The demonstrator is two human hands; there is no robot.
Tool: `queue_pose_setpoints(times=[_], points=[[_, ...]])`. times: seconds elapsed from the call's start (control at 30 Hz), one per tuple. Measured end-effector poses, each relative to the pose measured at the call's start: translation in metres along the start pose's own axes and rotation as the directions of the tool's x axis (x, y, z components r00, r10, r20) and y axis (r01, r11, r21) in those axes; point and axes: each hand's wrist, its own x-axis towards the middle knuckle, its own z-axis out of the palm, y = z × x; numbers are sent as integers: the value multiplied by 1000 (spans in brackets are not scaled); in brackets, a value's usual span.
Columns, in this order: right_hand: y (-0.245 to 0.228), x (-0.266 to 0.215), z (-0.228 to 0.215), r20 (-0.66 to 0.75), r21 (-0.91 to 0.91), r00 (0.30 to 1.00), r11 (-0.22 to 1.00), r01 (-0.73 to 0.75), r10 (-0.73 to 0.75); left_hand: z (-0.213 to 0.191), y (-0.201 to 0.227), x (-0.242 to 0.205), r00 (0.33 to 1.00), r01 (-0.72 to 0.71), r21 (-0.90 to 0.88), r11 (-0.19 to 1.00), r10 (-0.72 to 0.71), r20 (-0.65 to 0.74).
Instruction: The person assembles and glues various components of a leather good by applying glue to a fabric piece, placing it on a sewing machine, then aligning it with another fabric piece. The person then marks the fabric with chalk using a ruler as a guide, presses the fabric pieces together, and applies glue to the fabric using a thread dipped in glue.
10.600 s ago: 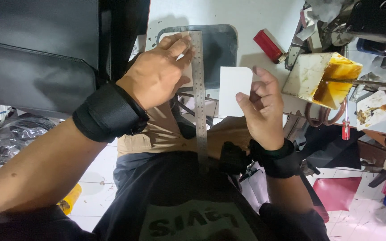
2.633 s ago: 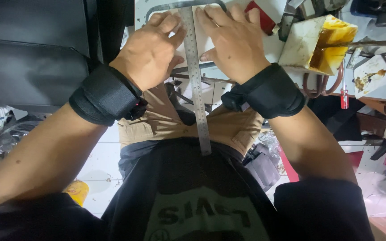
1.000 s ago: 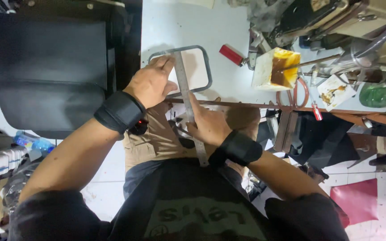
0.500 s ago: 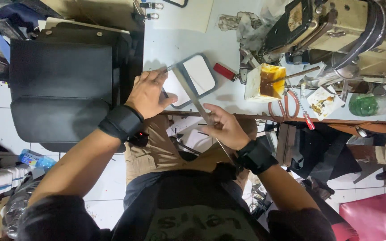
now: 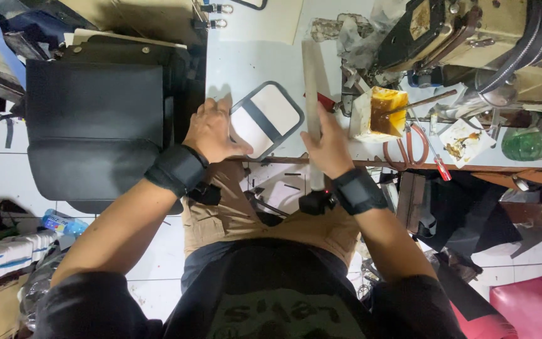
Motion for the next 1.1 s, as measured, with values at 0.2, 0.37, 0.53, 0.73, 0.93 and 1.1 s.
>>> queue_pose_setpoints(times=[0.2,0.37,0.53,0.73,0.93,1.1], points=[[-33,7,-2,20,53,997,996,-72,71,-5,3,-25,982,137,189,972,-158,103],[-61,-9,1,256,266,918,891,-368,303,-24,15,-35,988,109,216,970,-130,88],[-64,-12,13,332,359,908,856,-371,255,16,-23,-9,995,48,11,999,-47,-88],[-70,-12,15,324,396,920,852,-344,221,4,-24,14,970,124,-489,864,-209,-123],[-80,-9,4,183,388,973,899,-204,141,13,-25,3,990,5,-782,623,-114,-85],[-115,19,-43,-71,235,997,972,19,-2,-17,8,-37,981,-194,-800,567,96,-170]])
